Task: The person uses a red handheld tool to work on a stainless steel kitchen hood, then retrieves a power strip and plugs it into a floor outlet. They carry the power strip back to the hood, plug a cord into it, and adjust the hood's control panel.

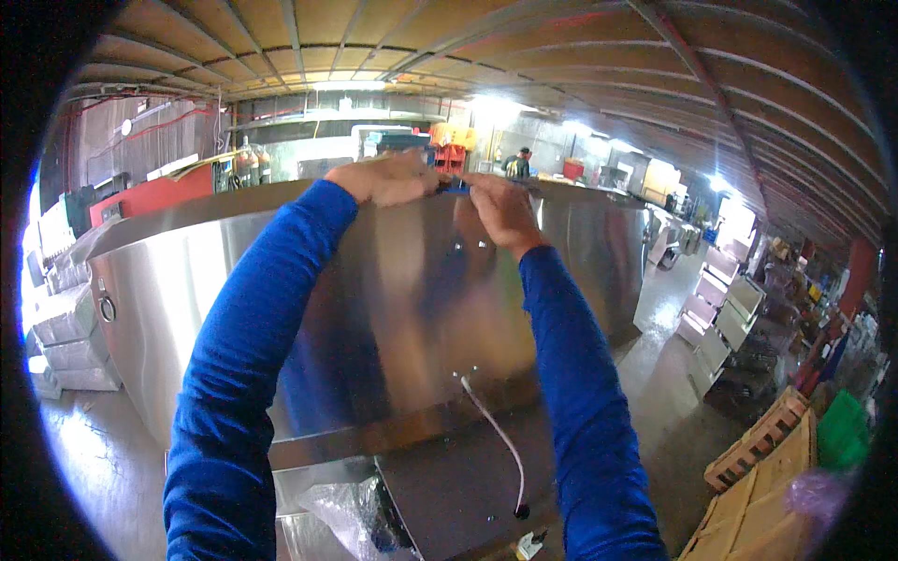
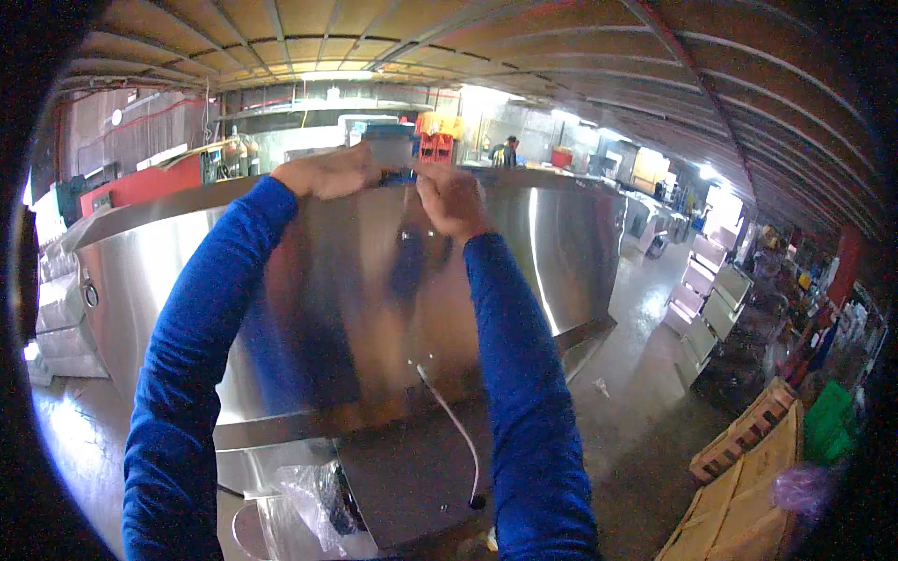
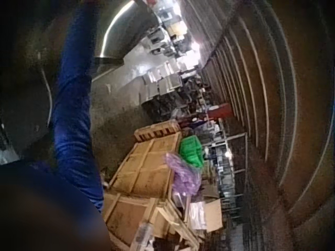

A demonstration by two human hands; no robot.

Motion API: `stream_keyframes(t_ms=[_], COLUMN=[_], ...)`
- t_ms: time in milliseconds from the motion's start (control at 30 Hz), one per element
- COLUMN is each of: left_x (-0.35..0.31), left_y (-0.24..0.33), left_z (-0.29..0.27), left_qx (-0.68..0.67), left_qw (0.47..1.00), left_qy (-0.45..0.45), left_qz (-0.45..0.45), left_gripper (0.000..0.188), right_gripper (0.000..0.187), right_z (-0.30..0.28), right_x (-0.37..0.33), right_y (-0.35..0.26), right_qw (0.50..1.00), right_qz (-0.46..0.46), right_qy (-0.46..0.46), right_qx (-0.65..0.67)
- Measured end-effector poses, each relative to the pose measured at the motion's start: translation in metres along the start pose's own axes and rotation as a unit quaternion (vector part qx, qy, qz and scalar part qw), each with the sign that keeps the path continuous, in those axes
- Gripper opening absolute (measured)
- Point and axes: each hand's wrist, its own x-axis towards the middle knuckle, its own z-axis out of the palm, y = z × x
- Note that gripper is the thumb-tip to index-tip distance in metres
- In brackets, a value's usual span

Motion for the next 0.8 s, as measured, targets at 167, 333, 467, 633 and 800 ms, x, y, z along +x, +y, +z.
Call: stream_keyframes(t_ms=[167, 333, 467, 633, 800], left_x=[-0.008, -0.004, -0.001, 0.002, -0.003], left_y=[-0.001, 0.000, -0.004, -0.006, -0.002], left_z=[0.005, 0.004, 0.009, 0.012, 0.007], left_qx=[-0.066, 0.007, -0.013, -0.048, -0.051], left_qw=[0.992, 0.996, 0.996, 0.997, 0.996], left_qy=[0.071, 0.054, 0.082, 0.061, 0.070], left_qz=[0.075, 0.066, 0.016, -0.014, -0.015], left_gripper=[0.047, 0.051, 0.050, 0.049, 0.050], right_gripper=[0.025, 0.024, 0.028, 0.028, 0.036], right_z=[0.002, -0.005, -0.006, -0.003, -0.008], right_x=[0.000, 0.001, -0.004, 0.000, 0.002], right_y=[0.007, -0.001, -0.005, 0.009, 0.013], right_qw=[0.995, 0.979, 0.993, 0.975, 0.984], right_qz=[-0.089, -0.170, -0.081, -0.159, -0.128], right_qy=[0.018, 0.010, -0.006, -0.017, -0.033], right_qx=[-0.051, -0.113, -0.090, -0.151, -0.115])
